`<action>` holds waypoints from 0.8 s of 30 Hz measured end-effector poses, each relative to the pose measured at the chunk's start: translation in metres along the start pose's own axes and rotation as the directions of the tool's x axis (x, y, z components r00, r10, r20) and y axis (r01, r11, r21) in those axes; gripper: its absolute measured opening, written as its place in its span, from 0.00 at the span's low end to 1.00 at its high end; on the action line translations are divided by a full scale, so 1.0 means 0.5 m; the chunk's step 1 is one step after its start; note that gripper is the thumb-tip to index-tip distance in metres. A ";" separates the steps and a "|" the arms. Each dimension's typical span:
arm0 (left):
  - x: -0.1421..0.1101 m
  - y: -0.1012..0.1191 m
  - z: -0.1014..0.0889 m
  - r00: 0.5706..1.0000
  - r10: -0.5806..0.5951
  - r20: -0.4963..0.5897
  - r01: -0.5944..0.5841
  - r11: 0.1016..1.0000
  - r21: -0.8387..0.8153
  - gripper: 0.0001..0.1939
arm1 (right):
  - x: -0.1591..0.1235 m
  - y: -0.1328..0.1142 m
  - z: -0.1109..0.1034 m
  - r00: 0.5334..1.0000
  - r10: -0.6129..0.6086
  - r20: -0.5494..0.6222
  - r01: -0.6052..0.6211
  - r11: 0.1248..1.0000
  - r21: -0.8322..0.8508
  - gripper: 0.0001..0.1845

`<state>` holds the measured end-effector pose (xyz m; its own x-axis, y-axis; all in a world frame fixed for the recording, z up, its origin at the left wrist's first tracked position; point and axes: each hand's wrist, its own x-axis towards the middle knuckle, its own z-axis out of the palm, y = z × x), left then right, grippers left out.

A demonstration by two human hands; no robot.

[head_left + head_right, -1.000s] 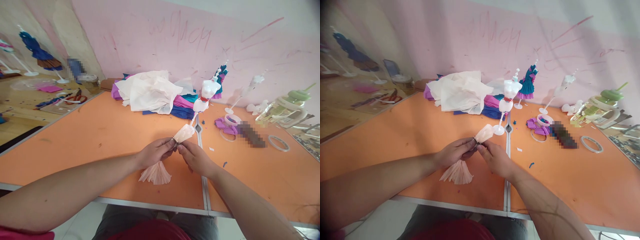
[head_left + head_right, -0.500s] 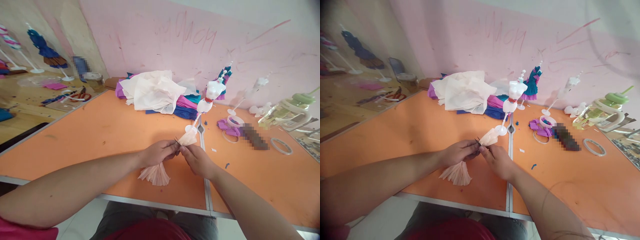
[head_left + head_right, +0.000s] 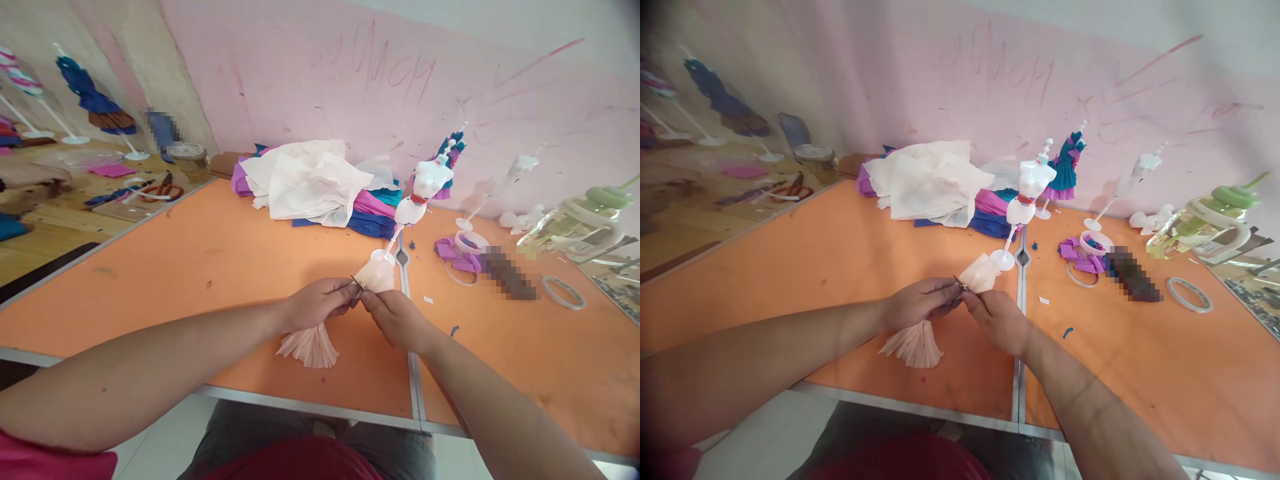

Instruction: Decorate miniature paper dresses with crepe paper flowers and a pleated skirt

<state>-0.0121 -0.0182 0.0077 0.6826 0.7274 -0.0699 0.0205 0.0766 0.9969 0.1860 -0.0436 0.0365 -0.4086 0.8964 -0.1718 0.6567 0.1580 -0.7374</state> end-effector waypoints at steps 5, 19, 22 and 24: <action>0.003 -0.001 0.003 0.999 -0.034 -0.002 0.034 0.999 0.028 0.23 | 0.005 0.013 -0.017 0.995 -0.015 -0.098 0.000 0.988 -0.157 0.27; -0.011 0.043 -0.041 0.976 0.176 -0.124 0.090 0.190 0.978 0.18 | -0.010 0.191 -0.234 0.889 0.447 -0.101 -0.430 0.890 0.149 0.29; -0.005 0.031 -0.029 0.990 0.119 -0.079 0.065 0.121 0.991 0.19 | -0.003 0.184 -0.220 0.907 0.422 0.005 -0.403 0.863 0.304 0.30; -0.003 0.030 -0.024 0.990 0.120 -0.070 0.059 0.087 0.994 0.20 | -0.014 0.178 -0.225 0.902 0.422 0.089 -0.430 0.864 0.262 0.30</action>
<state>-0.0217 -0.0101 0.0221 0.6276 0.7771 0.0479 0.7688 -0.6283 0.1195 0.3186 0.0107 0.0459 -0.1480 0.8387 -0.5241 0.5767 -0.3574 -0.7347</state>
